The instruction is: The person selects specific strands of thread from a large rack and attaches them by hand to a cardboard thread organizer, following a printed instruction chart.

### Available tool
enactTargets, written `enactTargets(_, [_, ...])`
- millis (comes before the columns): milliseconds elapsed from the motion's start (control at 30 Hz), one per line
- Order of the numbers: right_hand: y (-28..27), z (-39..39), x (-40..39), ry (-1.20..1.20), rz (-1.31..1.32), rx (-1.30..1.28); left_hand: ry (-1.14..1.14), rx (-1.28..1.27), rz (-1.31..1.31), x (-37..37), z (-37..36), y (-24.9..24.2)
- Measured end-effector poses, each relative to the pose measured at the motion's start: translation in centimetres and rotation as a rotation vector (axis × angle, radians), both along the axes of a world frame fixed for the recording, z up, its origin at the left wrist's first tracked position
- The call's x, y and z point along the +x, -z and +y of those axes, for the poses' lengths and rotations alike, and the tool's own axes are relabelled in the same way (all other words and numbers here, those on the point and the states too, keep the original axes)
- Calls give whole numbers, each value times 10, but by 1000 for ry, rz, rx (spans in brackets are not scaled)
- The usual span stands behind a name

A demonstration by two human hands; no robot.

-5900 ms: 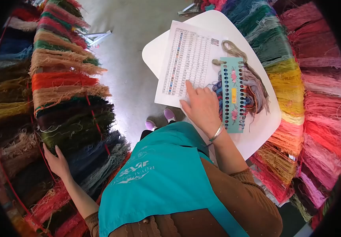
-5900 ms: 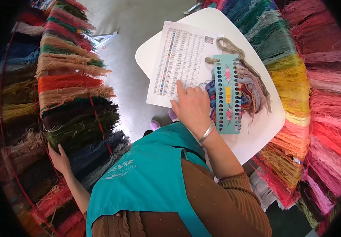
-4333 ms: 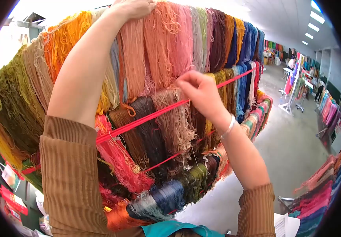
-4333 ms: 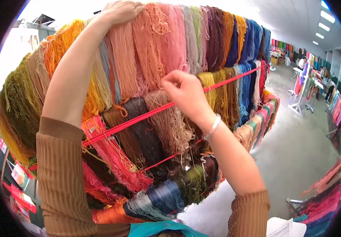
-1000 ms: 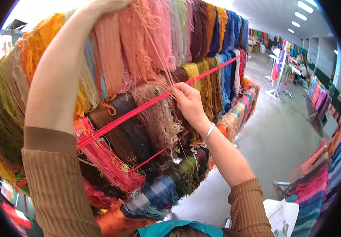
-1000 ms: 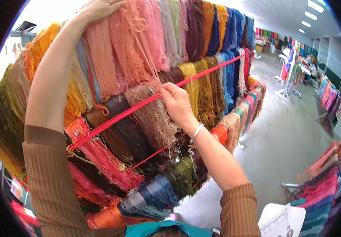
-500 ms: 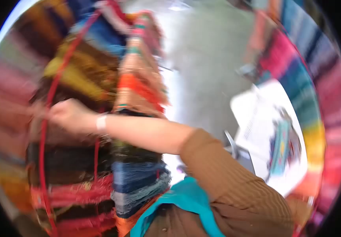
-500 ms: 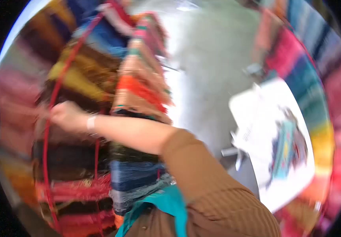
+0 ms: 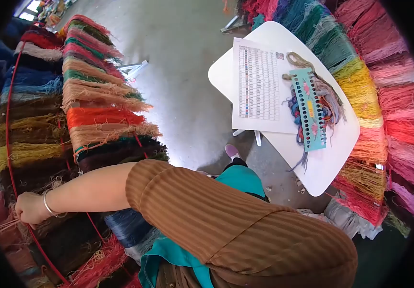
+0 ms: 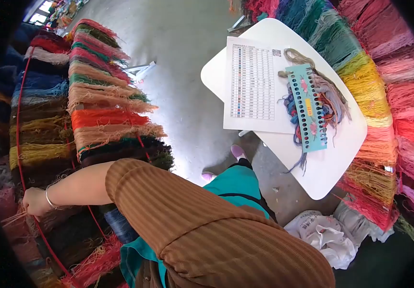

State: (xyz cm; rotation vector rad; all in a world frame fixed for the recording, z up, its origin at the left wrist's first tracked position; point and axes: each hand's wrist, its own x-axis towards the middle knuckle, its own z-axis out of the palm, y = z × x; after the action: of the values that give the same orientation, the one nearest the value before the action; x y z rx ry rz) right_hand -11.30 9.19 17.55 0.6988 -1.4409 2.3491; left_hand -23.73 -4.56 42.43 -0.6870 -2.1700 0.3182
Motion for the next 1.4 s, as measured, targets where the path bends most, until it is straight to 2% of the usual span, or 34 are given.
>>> enactTargets(67, [2, -8, -6, 19, 12, -6, 0, -2, -5, -4, 1, 2])
enactTargets(133, [5, -27, -22, 371, 184, 3, 1, 2, -4, -5, 1, 3])
enactTargets(267, [7, -28, -22, 349, 195, 21, -1, 11, -6, -7, -2, 3])
enactTargets(333, [3, -8, -3, -3, 33, 14, -1, 13, -9, -9, -3, 4])
enactTargets(433, [1, -5, -1, -93, -7, 3, -4, 11, -11, -12, -3, 4])
enactTargets(967, [1, -13, -9, -109, 23, -45, 1, 2, -6, -10, -13, 3])
enactTargets(1067, [3, -12, -14, -105, -48, -47, 15, -13, -8, -11, -12, 1])
enactTargets(1133, [7, -36, -39, 156, 58, 2, 21, -33, -1, -16, -18, -8])
enactTargets(1167, [5, -7, -13, 124, -17, 99, 12, -45, 16, -18, -28, -19])
enactTargets(1200, [4, -9, -16, 237, 106, 143, -1, -62, 50, -14, -33, -33])
enactTargets(1300, [-1, 8, -6, -169, -129, -32, -113, -111, 169, 0, -60, -80])
enactTargets(1400, [-2, 16, -13, -234, -130, -59, -241, -116, 248, 12, -78, -113])
